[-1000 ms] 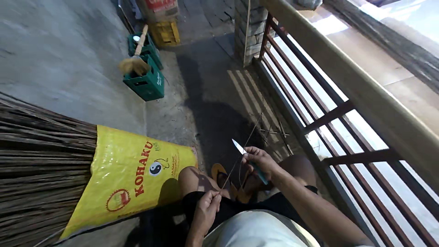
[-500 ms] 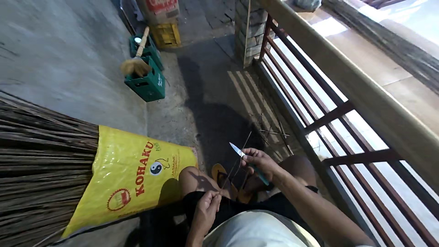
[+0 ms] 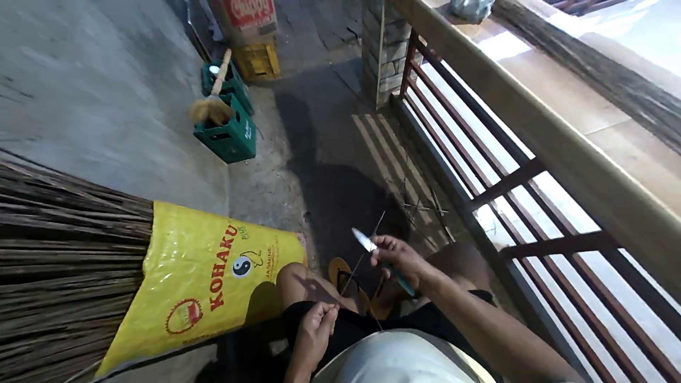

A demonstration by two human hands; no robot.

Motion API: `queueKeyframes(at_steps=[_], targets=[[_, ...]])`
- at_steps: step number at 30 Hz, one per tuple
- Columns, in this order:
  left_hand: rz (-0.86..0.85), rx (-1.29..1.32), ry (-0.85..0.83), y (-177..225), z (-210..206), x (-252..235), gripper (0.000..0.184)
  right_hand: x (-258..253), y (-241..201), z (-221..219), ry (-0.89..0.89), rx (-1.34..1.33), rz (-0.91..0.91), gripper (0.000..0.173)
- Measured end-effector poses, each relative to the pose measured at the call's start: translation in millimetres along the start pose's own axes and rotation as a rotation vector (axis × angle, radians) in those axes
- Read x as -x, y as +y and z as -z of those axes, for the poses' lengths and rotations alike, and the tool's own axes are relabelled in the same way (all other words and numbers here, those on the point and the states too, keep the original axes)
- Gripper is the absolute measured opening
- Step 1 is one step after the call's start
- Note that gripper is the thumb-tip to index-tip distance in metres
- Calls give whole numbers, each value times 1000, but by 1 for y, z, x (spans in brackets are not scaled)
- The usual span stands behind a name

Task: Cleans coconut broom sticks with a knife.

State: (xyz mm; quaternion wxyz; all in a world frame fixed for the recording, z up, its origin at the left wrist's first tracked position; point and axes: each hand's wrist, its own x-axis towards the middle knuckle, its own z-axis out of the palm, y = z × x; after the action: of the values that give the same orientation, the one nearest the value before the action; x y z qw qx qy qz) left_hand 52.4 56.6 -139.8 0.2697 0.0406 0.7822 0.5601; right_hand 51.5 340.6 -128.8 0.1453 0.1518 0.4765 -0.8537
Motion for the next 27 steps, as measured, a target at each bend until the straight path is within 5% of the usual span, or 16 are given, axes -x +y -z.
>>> queueKeyframes(at_steps=[3, 8, 12, 17, 21, 27], targets=[[4, 0, 2, 0, 0, 2, 12, 3, 1, -5, -23, 34, -15, 26], [17, -28, 14, -8, 9, 7, 13, -25, -27, 40, 349, -34, 50, 24], [35, -54, 92, -10, 12, 3, 12, -26, -35, 49, 440, -18, 115, 22], [-12, -119, 163, -3, 3, -12, 13, 1, -9, -1, 119, 153, 121, 34], [-84, -99, 156, 11, -13, -23, 12, 9, 35, -39, -172, 163, -47, 41], [-108, -26, 158, 15, -22, -25, 9, 0, 51, -47, -209, 59, -63, 20]])
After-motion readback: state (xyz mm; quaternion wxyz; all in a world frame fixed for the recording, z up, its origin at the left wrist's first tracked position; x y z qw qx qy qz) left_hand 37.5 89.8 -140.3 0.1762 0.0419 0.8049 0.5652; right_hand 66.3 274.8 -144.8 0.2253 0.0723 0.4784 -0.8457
